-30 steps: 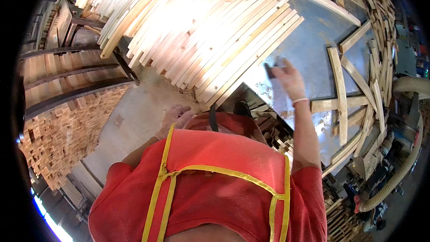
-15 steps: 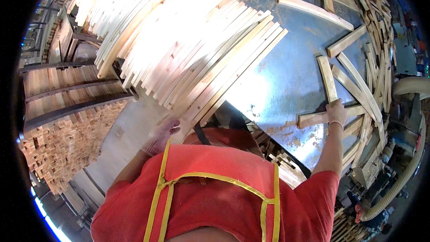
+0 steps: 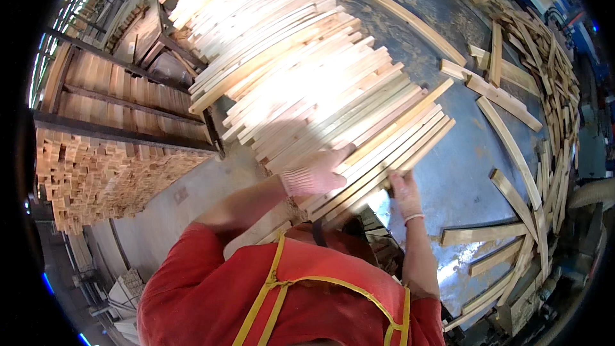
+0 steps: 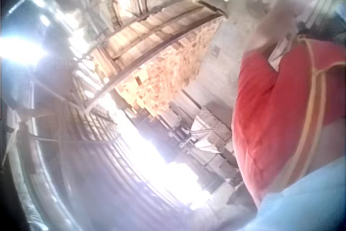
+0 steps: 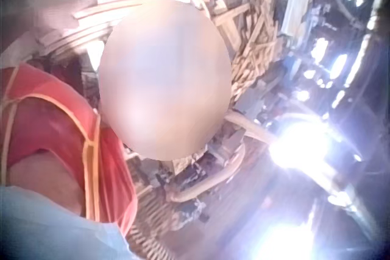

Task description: The person picks up individual wooden planks from a scattered pile on a metal table and stacks them neatly in a vertical arrangement. The person handles the planks one by one, aligning them carefully to form a growing stack.

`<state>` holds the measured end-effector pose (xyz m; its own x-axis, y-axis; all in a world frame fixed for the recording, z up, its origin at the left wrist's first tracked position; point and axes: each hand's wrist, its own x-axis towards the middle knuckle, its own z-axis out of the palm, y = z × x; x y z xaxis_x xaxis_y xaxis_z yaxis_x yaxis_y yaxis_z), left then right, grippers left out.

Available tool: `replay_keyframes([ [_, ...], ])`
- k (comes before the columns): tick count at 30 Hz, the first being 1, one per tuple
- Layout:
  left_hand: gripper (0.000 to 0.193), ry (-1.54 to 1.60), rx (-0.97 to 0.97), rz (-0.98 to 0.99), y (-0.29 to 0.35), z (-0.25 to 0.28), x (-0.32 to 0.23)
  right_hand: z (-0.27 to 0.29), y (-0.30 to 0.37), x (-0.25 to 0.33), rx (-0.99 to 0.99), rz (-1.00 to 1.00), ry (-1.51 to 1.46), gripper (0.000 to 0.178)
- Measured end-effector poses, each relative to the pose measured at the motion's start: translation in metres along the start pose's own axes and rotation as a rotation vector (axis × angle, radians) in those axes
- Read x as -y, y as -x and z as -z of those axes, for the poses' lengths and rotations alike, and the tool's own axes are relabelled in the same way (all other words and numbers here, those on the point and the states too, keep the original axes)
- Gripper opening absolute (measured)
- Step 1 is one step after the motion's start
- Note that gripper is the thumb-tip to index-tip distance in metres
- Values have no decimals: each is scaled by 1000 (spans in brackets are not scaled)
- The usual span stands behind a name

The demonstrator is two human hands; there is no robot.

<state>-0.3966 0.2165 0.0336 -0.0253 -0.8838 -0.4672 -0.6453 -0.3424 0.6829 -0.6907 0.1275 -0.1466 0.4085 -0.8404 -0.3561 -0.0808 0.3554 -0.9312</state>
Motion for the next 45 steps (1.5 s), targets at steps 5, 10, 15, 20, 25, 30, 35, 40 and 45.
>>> replay_keyframes([
  [5,65,-441,-228,68,34,76,87,-73,14,20,-217,-89,562,101],
  [10,53,-823,-607,354,53,162,178,-89,30,59,-182,-116,533,98],
  [15,56,-1035,-840,451,35,172,229,-78,19,36,-138,-66,504,104],
  [20,81,-451,-510,48,-14,39,61,-65,22,71,-36,-225,663,112],
  [25,68,-585,-387,-647,-33,-93,-2,61,-19,70,-95,-104,381,82],
  [30,60,-583,-403,-650,-53,-106,5,261,-56,138,-662,185,1151,64],
  [35,47,-590,-418,-635,-57,-100,-8,370,-96,161,-662,-41,1567,62],
  [40,42,-535,-366,-643,-66,-93,-15,391,-140,192,-524,-203,1732,25],
  [45,38,-549,-436,-630,-63,-97,-16,238,-177,250,-313,283,1636,39],
])
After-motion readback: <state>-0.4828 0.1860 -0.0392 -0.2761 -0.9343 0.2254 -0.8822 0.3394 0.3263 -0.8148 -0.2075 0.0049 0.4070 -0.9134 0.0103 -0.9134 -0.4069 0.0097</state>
